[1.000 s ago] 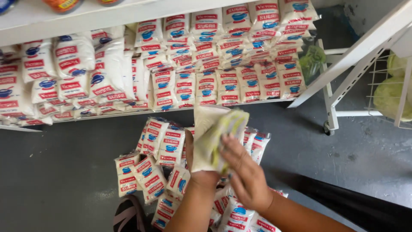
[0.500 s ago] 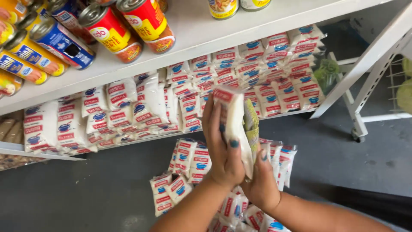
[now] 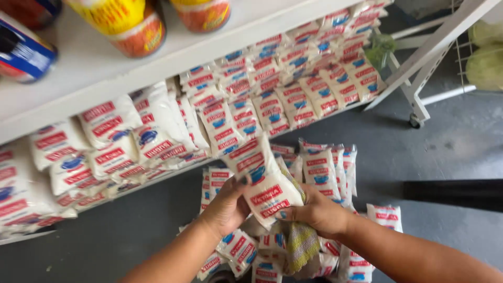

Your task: Wiping small bags of sugar with a cleaning cloth and stacking them onto a grocery shelf.

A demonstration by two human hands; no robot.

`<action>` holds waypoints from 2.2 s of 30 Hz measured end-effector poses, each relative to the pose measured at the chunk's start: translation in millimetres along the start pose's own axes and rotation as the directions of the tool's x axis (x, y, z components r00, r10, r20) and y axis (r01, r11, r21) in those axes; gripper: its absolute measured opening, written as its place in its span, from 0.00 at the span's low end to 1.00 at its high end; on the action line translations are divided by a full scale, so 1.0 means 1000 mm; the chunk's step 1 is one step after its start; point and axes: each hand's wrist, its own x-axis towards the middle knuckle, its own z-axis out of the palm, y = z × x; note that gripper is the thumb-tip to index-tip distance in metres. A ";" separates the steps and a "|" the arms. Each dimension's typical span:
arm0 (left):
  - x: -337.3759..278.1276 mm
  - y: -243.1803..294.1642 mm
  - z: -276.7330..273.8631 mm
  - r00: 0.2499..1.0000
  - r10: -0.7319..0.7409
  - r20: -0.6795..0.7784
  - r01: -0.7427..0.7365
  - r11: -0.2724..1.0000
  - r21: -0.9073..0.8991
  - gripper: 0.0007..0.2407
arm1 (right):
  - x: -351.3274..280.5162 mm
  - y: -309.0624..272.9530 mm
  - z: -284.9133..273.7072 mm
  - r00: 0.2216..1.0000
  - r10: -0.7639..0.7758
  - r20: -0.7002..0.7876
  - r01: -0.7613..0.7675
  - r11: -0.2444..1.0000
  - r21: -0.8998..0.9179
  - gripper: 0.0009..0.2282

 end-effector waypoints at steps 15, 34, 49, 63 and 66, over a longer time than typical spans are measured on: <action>0.092 -0.039 -0.157 0.949 0.259 -0.182 -0.260 0.965 0.014 0.19 | 0.123 0.167 0.008 0.469 0.062 -0.881 0.394 0.878 0.272 0.27; 0.062 -0.003 -0.118 0.927 0.372 -0.037 -0.334 0.869 0.366 0.19 | 0.147 0.154 -0.045 0.543 -0.501 -0.674 0.449 0.851 -0.271 0.21; 0.216 0.054 -0.135 0.595 0.777 0.207 -0.639 0.300 0.708 0.26 | 0.263 0.052 -0.025 0.649 -0.529 -0.547 0.356 0.846 -0.396 0.20; 0.187 0.056 -0.180 0.664 0.530 0.528 -0.107 -0.632 0.768 0.37 | 0.288 0.061 -0.022 0.655 -0.724 -0.218 0.283 0.503 -0.817 0.26; 0.203 0.049 -0.187 0.640 0.578 0.506 -0.087 -0.600 0.795 0.35 | 0.283 0.050 -0.030 0.737 -0.635 -0.232 0.298 0.613 -0.731 0.26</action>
